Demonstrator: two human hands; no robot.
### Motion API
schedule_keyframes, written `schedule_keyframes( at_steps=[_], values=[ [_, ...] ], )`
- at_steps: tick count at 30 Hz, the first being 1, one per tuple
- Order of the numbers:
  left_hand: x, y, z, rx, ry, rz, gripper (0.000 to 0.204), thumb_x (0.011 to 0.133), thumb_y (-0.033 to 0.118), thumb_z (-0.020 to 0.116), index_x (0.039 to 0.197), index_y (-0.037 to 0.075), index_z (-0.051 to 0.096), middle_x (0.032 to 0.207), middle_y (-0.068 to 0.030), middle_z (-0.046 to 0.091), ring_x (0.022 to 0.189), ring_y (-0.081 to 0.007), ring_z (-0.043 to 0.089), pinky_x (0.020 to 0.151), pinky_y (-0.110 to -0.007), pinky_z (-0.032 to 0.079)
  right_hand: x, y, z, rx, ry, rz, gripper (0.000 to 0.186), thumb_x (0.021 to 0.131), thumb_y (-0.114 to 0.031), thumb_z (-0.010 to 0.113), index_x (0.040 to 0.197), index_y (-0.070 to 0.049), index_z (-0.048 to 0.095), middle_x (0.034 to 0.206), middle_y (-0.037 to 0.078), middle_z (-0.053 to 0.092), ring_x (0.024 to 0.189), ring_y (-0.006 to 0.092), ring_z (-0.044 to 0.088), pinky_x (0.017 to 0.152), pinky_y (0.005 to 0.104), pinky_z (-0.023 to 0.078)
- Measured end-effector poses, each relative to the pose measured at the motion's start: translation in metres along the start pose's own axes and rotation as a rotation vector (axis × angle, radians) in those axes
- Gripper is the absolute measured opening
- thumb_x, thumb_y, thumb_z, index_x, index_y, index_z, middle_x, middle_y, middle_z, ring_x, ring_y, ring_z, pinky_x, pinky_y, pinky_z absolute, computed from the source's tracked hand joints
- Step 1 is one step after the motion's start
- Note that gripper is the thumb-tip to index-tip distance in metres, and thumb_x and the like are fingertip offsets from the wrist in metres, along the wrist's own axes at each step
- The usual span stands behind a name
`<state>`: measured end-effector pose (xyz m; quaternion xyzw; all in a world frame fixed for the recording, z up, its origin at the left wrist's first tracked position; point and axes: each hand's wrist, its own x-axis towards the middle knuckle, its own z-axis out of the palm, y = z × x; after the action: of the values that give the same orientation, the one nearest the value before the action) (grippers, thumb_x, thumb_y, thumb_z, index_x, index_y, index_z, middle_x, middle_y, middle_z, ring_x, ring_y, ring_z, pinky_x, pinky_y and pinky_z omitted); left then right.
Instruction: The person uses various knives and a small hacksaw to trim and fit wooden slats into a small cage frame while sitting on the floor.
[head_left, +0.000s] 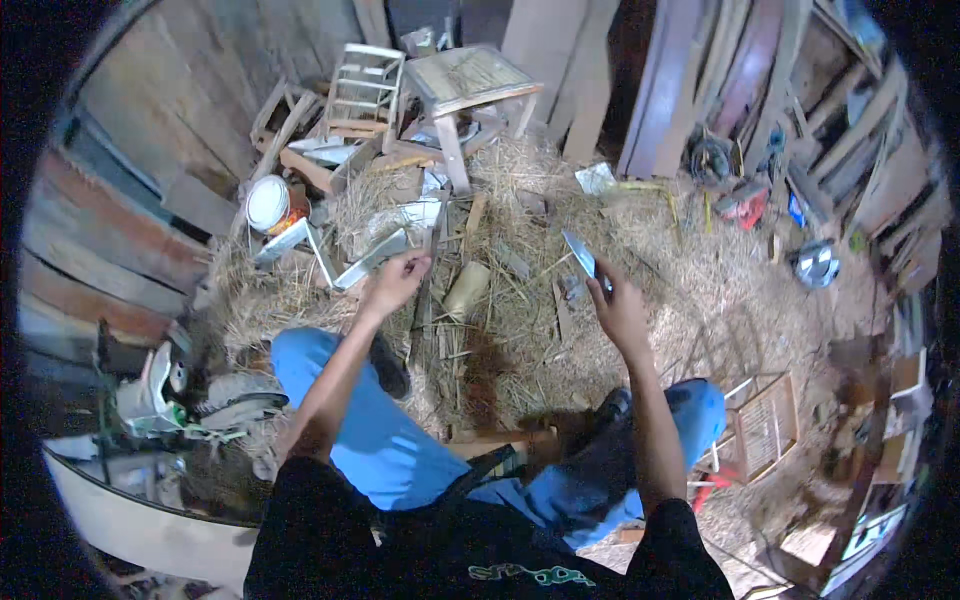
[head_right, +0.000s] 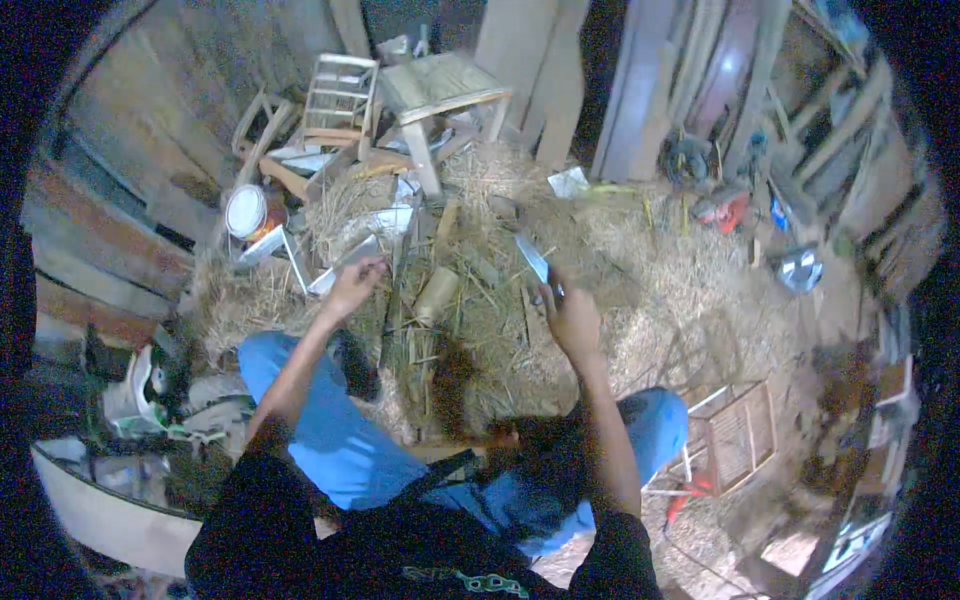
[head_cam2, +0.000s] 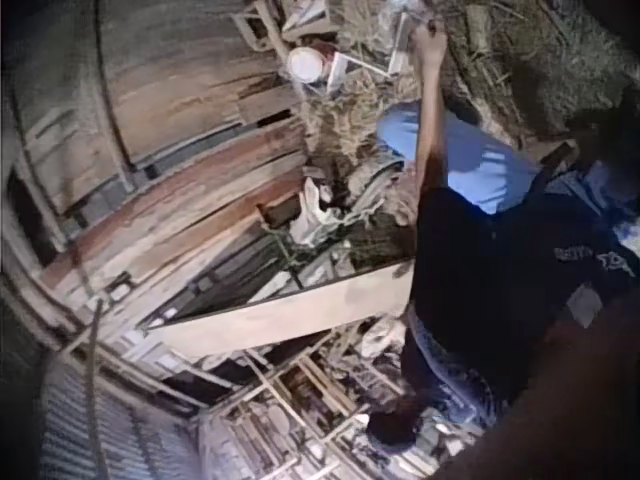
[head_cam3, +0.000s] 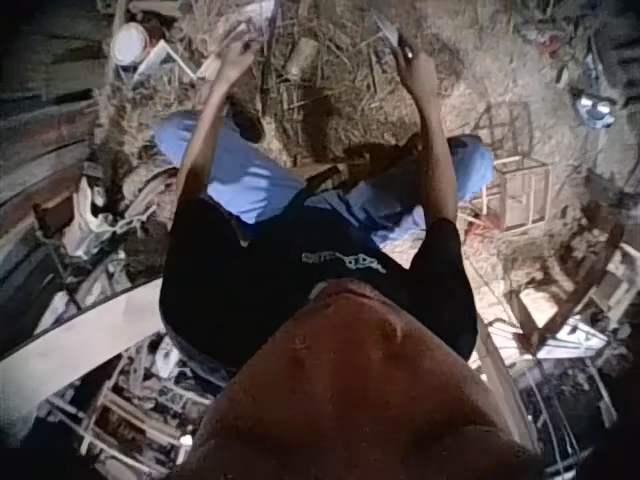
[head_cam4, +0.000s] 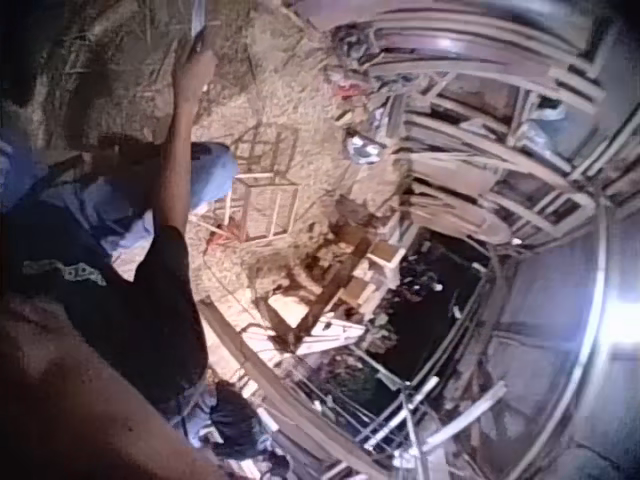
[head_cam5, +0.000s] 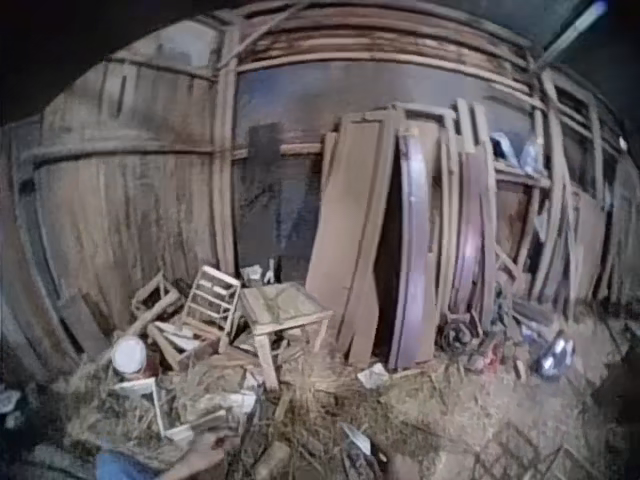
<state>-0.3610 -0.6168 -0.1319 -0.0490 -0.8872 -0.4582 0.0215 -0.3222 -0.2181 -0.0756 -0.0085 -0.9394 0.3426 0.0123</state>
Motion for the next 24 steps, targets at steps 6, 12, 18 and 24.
schedule_keyframes(
  at_steps=[6, 12, 18, 24],
  values=[
    [-0.002, -0.073, 0.033, -0.165, -0.005, 0.050, 0.038, 0.095, 0.033, 0.062, 0.119, 0.004, 0.066, 0.101, -0.0198, 0.072, 0.084, -0.0289, 0.071, 0.076, -0.039, 0.054, -0.003, 0.025, 0.121, 0.071, -0.124, 0.026, 0.045, 0.098, -0.036, 0.061, 0.131, -0.005, 0.057, 0.080, 0.012, 0.063, 0.064, 0.0193, 0.056, 0.061, 0.0375, 0.047],
    [0.001, -0.070, 0.021, -0.088, 0.010, -0.149, 0.040, 0.094, 0.032, 0.061, 0.121, 0.004, 0.065, 0.109, -0.0229, 0.070, 0.102, -0.0358, 0.068, 0.087, -0.040, 0.054, 0.017, 0.001, 0.206, 0.312, -0.134, 0.243, 0.056, 0.100, -0.044, 0.054, 0.136, -0.002, 0.055, 0.121, 0.024, 0.064, 0.096, 0.0318, 0.067, 0.087, 0.0412, 0.051],
    [0.012, -0.094, 0.058, -0.200, -0.032, -0.133, 0.040, 0.095, 0.027, 0.060, 0.125, 0.002, 0.062, 0.112, -0.0254, 0.067, 0.107, -0.0400, 0.064, 0.093, -0.045, 0.050, 0.013, -0.002, 0.267, 0.243, -0.068, 0.247, 0.059, 0.092, -0.037, 0.068, 0.141, -0.009, 0.052, 0.137, 0.024, 0.053, 0.117, 0.0309, 0.058, 0.098, 0.0397, 0.045],
    [-0.003, -0.082, 0.091, 0.444, 0.110, 0.187, 0.040, 0.092, 0.018, 0.062, 0.129, 0.001, 0.058, 0.138, -0.0215, 0.053, 0.127, -0.0402, 0.047, 0.111, -0.053, 0.034, 0.007, 0.051, 0.302, -0.002, 0.036, 0.255, 0.046, 0.081, -0.021, 0.074, 0.123, -0.008, 0.061, 0.075, 0.014, 0.069, 0.077, 0.0362, 0.067, 0.082, 0.0472, 0.050]
  ],
)
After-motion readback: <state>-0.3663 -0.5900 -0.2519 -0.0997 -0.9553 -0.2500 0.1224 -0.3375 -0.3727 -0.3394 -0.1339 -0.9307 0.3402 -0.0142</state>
